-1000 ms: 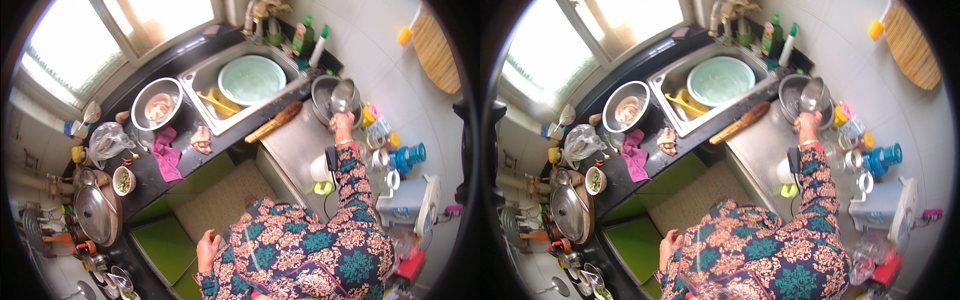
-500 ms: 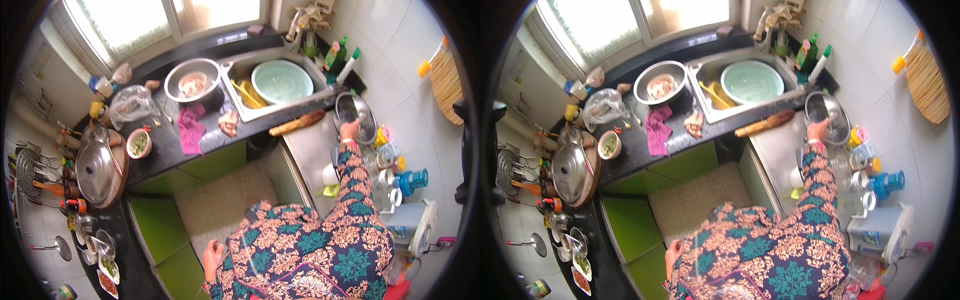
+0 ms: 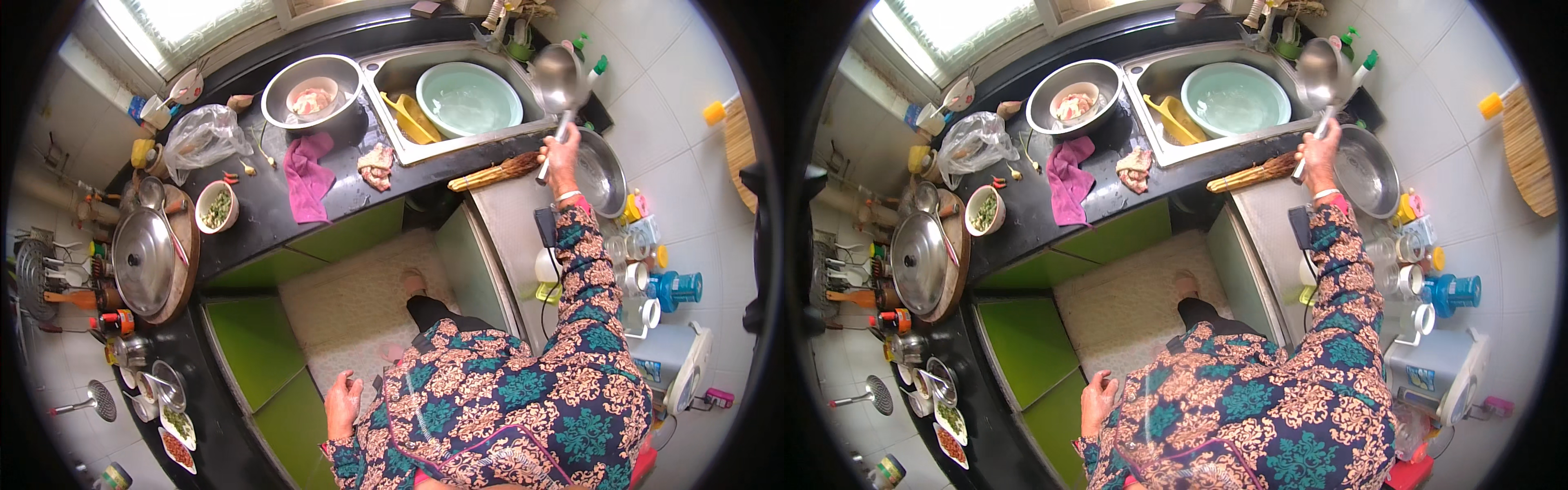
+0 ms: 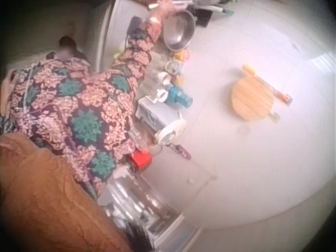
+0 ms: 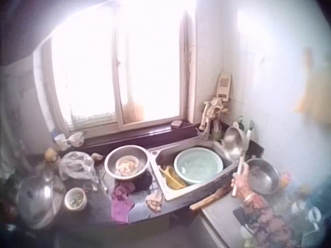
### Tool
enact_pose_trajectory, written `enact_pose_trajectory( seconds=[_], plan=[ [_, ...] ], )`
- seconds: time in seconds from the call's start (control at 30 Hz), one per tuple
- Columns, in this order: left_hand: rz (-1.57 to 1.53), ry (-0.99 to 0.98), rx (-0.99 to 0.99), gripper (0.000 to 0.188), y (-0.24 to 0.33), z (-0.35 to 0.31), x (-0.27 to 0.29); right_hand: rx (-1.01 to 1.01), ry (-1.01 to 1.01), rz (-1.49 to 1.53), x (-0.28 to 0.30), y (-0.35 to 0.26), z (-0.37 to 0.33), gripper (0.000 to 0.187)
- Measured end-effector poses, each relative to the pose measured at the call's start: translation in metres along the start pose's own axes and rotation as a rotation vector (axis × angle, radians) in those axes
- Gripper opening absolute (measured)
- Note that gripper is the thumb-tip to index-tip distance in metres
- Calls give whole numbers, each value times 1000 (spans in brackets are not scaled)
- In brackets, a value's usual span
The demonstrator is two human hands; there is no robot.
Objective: The person scrubs the interior of a wok with a bundle of sticks, rinses it at the sink, and then uses a ladle to scoop water from a pot and pour it into the wok. The person also handles a bowl of chopped green vegetables and places a lid on the wok.
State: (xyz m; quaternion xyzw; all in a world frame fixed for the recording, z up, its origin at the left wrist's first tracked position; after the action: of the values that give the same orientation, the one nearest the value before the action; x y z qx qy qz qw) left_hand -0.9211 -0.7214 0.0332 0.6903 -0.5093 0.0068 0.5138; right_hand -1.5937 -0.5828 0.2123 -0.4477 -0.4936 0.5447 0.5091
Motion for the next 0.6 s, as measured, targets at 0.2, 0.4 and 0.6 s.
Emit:
enact_pose_trajectory(
  seconds=[0.2,0.4,0.6],
  plan=[
    [123,-86,51,44,56,40,20,-174,-230,-353,-105,87,52,39],
    [107,-48,79,43,98,61,41,-205,-196,-1077,-137,125,91,45],
    [135,-102,78,41,103,78,55,-508,-284,-468,-160,191,93,9]
  ],
)
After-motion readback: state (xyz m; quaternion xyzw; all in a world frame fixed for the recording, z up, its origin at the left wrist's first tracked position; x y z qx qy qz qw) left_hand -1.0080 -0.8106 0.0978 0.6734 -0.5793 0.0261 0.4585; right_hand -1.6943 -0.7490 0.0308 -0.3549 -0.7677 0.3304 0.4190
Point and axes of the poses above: each hand's wrist, its own z-axis towards the middle knuckle, its own x-axis out of the back of the hand, y = z × x, the point moved 8 cm from there along z, towards the middle knuckle, and after that the axes turned 2 degrees about -z, right-handed, at the moved point
